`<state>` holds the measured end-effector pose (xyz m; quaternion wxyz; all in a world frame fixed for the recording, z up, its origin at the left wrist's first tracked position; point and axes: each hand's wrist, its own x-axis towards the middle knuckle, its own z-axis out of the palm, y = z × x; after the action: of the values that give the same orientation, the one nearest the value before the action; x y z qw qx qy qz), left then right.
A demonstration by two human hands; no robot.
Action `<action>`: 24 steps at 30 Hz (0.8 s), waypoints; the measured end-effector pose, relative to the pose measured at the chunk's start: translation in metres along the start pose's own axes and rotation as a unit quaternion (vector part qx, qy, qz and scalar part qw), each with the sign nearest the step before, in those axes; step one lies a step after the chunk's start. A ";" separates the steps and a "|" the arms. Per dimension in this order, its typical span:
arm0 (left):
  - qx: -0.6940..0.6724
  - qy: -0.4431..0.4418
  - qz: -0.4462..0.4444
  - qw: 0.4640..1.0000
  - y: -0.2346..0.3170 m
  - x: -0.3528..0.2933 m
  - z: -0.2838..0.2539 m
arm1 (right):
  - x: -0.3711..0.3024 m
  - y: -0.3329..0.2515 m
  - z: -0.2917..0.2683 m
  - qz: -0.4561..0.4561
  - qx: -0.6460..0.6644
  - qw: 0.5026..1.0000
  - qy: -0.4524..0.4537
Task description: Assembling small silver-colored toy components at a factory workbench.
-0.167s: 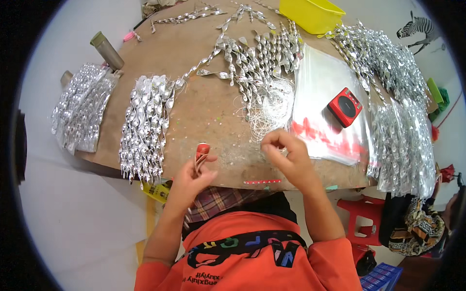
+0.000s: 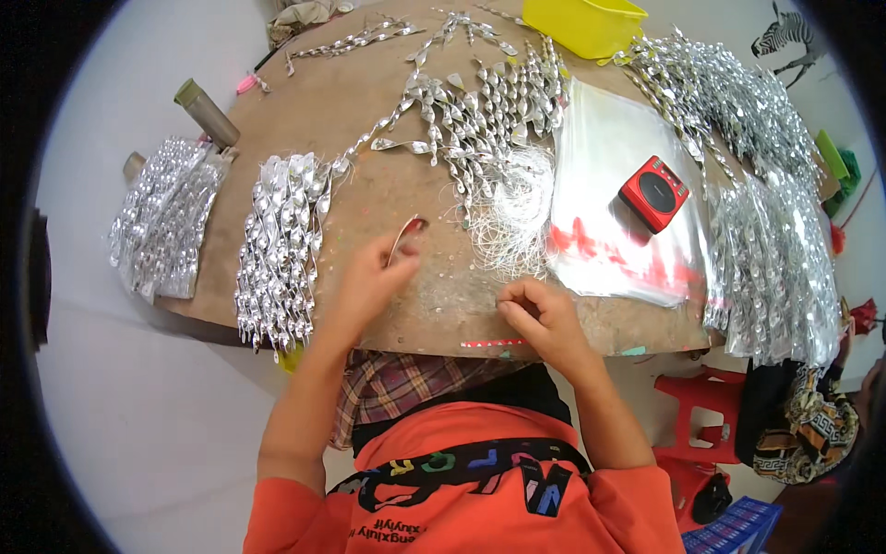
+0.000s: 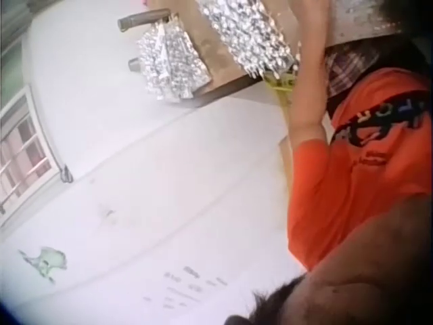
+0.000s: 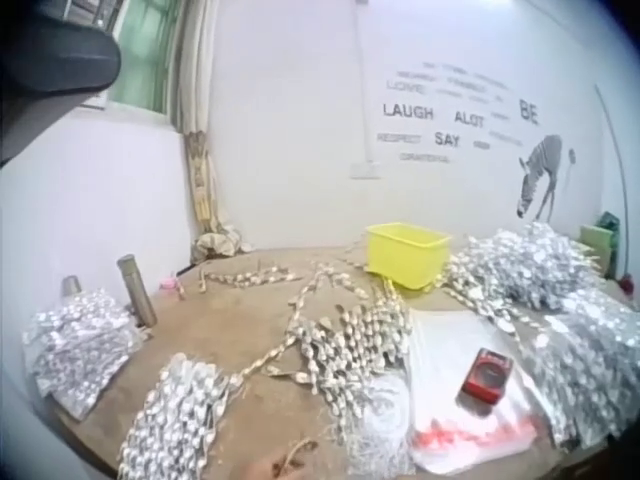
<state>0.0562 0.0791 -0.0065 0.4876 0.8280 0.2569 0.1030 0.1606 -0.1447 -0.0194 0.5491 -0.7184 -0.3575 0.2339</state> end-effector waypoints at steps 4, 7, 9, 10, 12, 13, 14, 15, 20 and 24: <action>0.119 0.033 0.014 0.992 0.013 0.053 0.016 | -0.007 0.021 -0.002 -0.023 -0.012 0.999 0.021; 0.135 0.064 0.033 0.988 -0.007 0.085 0.033 | -0.006 0.016 0.000 -0.088 -0.079 0.993 0.013; 0.168 0.057 0.038 0.983 -0.008 0.093 0.038 | -0.005 0.020 -0.002 -0.100 -0.091 0.991 0.012; 0.197 0.049 0.042 0.978 -0.005 0.094 0.040 | -0.005 0.020 -0.003 -0.100 -0.087 0.991 0.014; 0.208 0.056 0.037 0.976 -0.008 0.099 0.045 | -0.006 0.018 -0.006 -0.107 -0.097 0.989 0.014; 0.215 0.062 0.034 0.974 -0.007 0.100 0.046 | -0.006 0.018 -0.006 -0.105 -0.093 0.990 0.017; 0.219 0.058 0.035 0.973 -0.005 0.100 0.047 | -0.006 0.019 -0.006 -0.114 -0.100 0.988 0.017; 0.222 0.049 0.032 0.973 -0.004 0.100 0.048 | -0.006 0.020 -0.006 -0.123 -0.108 0.986 0.018; 0.264 0.030 0.040 0.963 0.000 0.101 0.051 | -0.005 0.026 -0.006 -0.137 -0.107 0.985 0.023; 0.130 0.006 0.019 0.991 -0.003 0.088 0.034 | -0.006 0.026 -0.004 -0.143 -0.102 0.984 0.030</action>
<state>0.1444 0.1008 -0.0333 0.3725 0.8886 0.2546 0.0828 0.1665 -0.1559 -0.0433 0.5114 -0.7186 -0.4618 0.0939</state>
